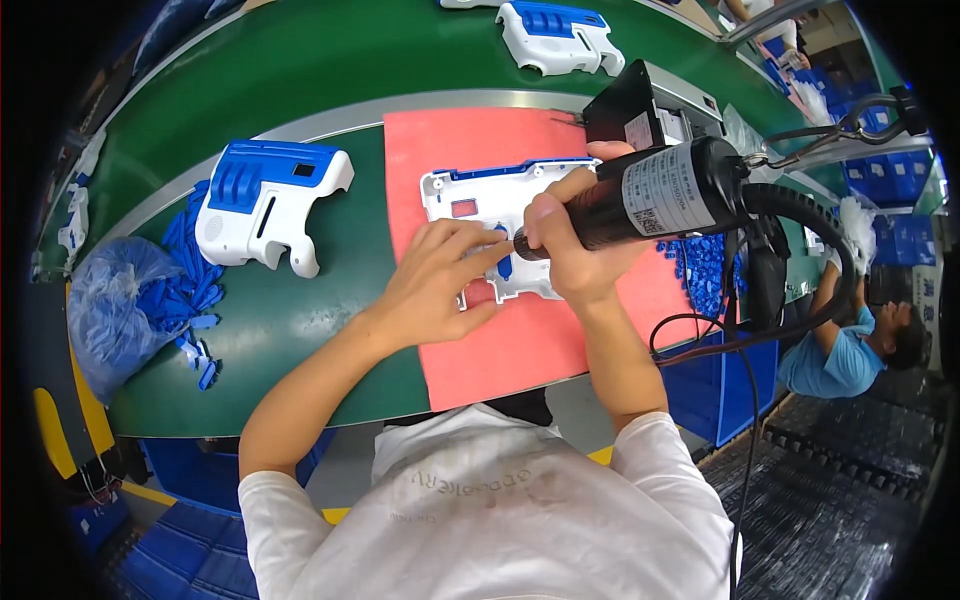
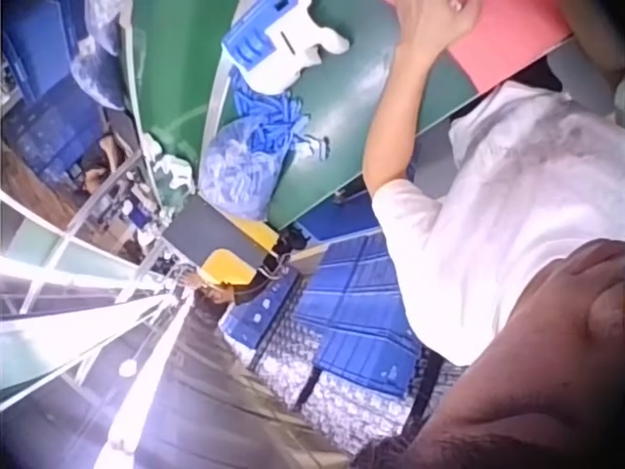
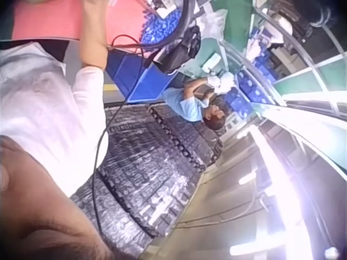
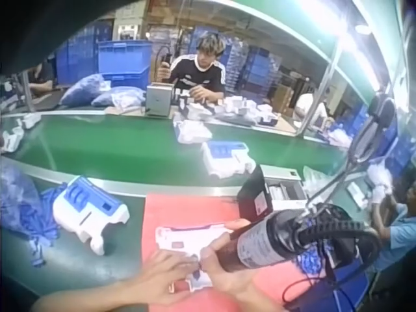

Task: Assembling plastic device housings by inserting internal components and securing them with screws using an electric screwdriver.

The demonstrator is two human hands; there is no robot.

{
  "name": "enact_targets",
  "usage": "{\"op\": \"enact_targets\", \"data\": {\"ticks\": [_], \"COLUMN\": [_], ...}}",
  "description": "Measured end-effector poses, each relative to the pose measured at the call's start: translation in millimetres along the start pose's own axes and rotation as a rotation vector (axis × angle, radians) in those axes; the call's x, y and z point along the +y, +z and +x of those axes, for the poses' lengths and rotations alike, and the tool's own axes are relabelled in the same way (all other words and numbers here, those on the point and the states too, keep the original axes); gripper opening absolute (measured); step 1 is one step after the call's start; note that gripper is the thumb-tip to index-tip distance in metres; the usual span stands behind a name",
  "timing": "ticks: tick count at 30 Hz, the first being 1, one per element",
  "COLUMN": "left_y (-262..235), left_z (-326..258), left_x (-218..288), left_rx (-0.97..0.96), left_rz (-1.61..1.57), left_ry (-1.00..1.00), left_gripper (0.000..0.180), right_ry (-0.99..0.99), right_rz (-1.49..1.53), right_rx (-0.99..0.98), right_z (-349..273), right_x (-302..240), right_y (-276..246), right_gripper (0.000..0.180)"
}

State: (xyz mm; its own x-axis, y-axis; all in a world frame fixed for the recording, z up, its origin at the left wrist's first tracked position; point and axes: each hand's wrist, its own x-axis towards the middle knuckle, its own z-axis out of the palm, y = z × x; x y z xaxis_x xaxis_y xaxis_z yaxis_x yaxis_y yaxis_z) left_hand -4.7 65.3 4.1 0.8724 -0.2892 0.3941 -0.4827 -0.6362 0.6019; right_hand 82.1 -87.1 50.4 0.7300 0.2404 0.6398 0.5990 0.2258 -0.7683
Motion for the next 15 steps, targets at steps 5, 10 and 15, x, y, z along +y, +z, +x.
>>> {"op": "enact_targets", "data": {"ticks": [5, 10, 15], "left_y": [1.0, 1.7, 2.8], "left_z": [-1.0, -1.8, 1.7], "left_x": [-0.5, -1.2, -0.3], "left_rx": [0.004, 0.009, 0.002], "left_rz": [0.004, 0.005, 0.009], "left_ry": [-0.004, -0.014, 0.004], "left_gripper": [0.055, 0.057, 0.057], "right_ry": [-0.042, 0.018, -0.036], "right_rz": [-0.053, 0.009, -0.065], "right_rx": [-0.064, -0.112, -0.083], "right_z": [-5.0, -6.5, -14.3], "right_x": [-0.7, -0.2, 3.3], "right_y": [1.9, -0.2, -3.7], "right_gripper": [0.052, 0.049, 0.048]}}
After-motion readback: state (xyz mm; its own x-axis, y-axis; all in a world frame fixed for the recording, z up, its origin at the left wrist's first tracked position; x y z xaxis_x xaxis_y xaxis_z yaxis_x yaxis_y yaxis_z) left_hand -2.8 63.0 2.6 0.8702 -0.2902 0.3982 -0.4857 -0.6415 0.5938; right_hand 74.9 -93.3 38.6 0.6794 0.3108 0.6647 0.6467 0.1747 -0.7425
